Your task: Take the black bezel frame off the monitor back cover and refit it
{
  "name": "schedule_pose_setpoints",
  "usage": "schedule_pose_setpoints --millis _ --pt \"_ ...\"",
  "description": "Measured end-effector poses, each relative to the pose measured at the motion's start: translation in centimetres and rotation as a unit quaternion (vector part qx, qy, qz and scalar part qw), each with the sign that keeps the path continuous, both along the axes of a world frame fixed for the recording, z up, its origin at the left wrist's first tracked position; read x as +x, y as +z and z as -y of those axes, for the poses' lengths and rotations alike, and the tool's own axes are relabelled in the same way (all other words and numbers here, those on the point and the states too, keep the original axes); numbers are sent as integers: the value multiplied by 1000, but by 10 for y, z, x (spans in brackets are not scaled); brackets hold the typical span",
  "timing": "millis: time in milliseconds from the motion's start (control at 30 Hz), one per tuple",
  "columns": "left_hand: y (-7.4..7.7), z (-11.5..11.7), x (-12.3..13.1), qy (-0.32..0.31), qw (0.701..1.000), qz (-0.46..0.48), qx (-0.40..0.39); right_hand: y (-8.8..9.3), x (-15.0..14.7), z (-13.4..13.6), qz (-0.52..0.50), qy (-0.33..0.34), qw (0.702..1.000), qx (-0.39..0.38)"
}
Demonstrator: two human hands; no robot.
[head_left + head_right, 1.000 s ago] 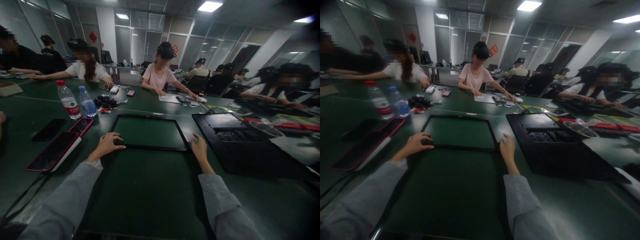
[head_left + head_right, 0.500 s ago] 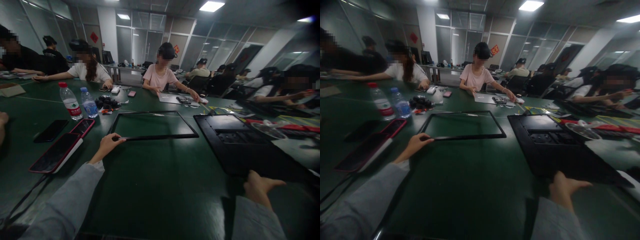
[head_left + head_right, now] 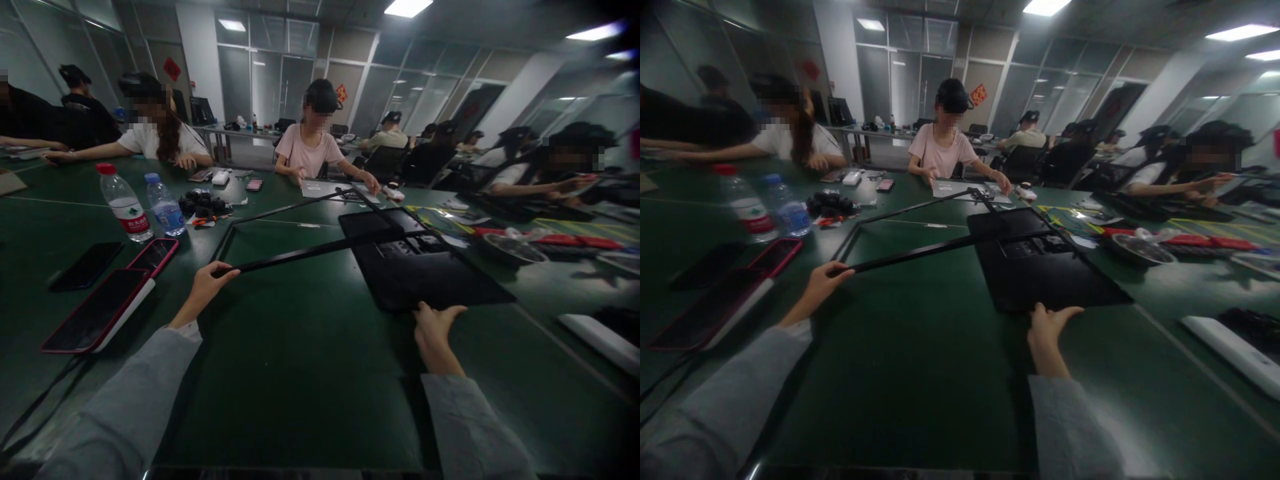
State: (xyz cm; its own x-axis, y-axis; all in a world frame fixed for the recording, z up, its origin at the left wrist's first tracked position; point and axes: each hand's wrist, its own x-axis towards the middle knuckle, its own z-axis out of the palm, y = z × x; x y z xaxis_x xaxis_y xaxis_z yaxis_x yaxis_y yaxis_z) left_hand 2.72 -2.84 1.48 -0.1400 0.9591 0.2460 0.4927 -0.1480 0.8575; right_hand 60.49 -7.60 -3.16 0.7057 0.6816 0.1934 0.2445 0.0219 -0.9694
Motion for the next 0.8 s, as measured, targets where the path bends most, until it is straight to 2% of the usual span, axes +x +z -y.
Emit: schedule_pose_setpoints --millis 33,100,167,267,333,400,500,533,633,700,800 --pt "0 0 0 2 1000 -4 1 -5 -6 -5 -25 -7 1000 -14" --pt "-1 0 -1 4 1000 -16 7 -8 -17 -15 -58 25 998 -28" --pt "-2 -1 -1 8 999 -30 19 -3 -27 -24 -80 101 991 -23" --pt "-2 -1 -2 14 998 -52 44 11 -34 -37 -107 235 966 -31" --pt "-1 0 -2 18 995 -79 63 20 -35 -47 -97 274 954 -70" --pt "0 1 -2 19 990 -114 81 28 -37 -57 -57 246 965 -69" --pt "1 4 2 22 979 -170 107 40 -44 -67 -32 187 982 24" --pt "2 4 3 21 975 -187 117 44 -47 -68 -49 194 979 40" --pt "0 4 7 13 964 -223 144 50 -52 -68 -64 273 959 29" --pt "-1 5 8 1 961 -235 147 46 -51 -69 17 292 956 34" --pt "-1 7 5 -27 959 -252 126 31 -48 -74 174 236 954 59"
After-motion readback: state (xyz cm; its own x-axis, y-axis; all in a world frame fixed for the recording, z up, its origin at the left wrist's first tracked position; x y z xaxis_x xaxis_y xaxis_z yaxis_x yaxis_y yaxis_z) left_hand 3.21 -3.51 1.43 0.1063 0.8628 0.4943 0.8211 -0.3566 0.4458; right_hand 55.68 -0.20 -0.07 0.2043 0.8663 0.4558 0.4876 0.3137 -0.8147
